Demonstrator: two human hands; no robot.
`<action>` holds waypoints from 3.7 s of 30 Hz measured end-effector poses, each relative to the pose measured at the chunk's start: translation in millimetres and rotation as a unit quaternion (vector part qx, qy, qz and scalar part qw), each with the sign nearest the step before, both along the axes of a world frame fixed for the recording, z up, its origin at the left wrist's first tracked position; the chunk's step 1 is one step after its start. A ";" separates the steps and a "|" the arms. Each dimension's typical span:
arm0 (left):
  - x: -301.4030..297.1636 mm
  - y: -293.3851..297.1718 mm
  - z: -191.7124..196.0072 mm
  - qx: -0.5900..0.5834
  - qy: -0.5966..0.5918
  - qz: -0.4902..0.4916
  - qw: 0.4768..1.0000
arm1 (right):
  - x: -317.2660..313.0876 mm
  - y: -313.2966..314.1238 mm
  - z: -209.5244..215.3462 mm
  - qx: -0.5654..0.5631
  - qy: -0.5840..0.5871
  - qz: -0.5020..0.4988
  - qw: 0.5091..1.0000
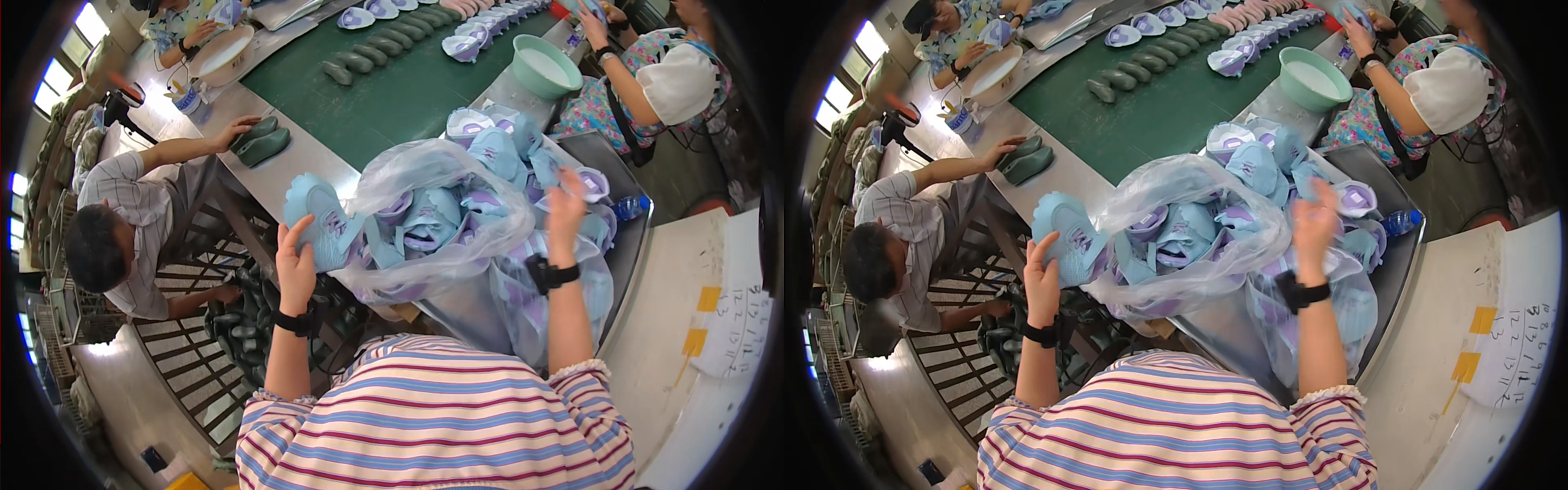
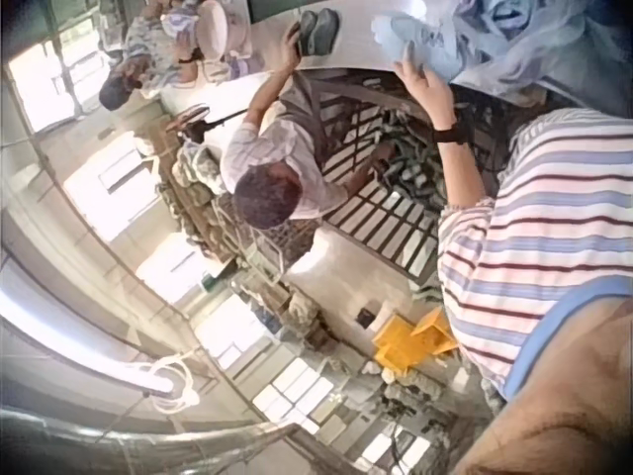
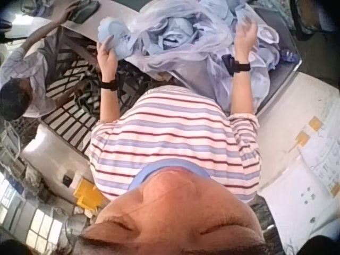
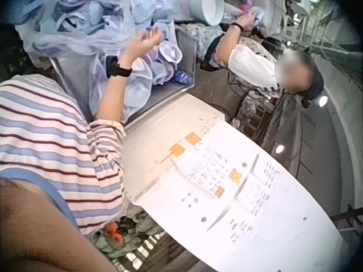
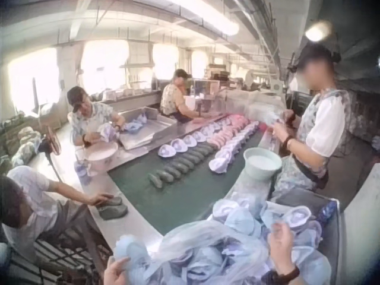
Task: The person repeatedly picks up light blue slippers from a pile, places them into a clear plastic bag, and then transfers the bag onto a nearby table. The task is performed continuously by hand without tools.
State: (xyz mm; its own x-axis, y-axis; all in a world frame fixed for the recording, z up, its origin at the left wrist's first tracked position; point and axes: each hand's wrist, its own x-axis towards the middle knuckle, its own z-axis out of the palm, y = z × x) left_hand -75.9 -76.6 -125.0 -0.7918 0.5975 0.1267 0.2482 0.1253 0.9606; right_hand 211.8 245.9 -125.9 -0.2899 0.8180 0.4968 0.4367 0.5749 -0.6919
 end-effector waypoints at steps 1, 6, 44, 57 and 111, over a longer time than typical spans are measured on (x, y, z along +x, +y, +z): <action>0.6 0.1 -5.5 -0.028 0.086 0.003 0.996 | -36.3 -23.5 1.0 -0.144 0.036 0.169 0.974; 4.7 4.4 -16.8 -0.112 0.186 0.032 0.976 | -137.2 -154.5 -61.0 -0.101 -0.328 0.397 0.851; 31.1 -6.6 -20.8 0.039 -0.133 0.111 0.984 | -98.0 -162.7 -32.8 -0.210 0.038 0.178 0.961; 72.3 23.7 -35.3 0.124 -0.469 -0.060 0.872 | -111.2 -216.0 -5.0 0.081 -0.071 0.424 0.899; -10.0 20.7 -4.2 0.004 0.008 0.063 0.998 | -80.2 -74.6 19.4 -0.321 -0.035 0.302 0.897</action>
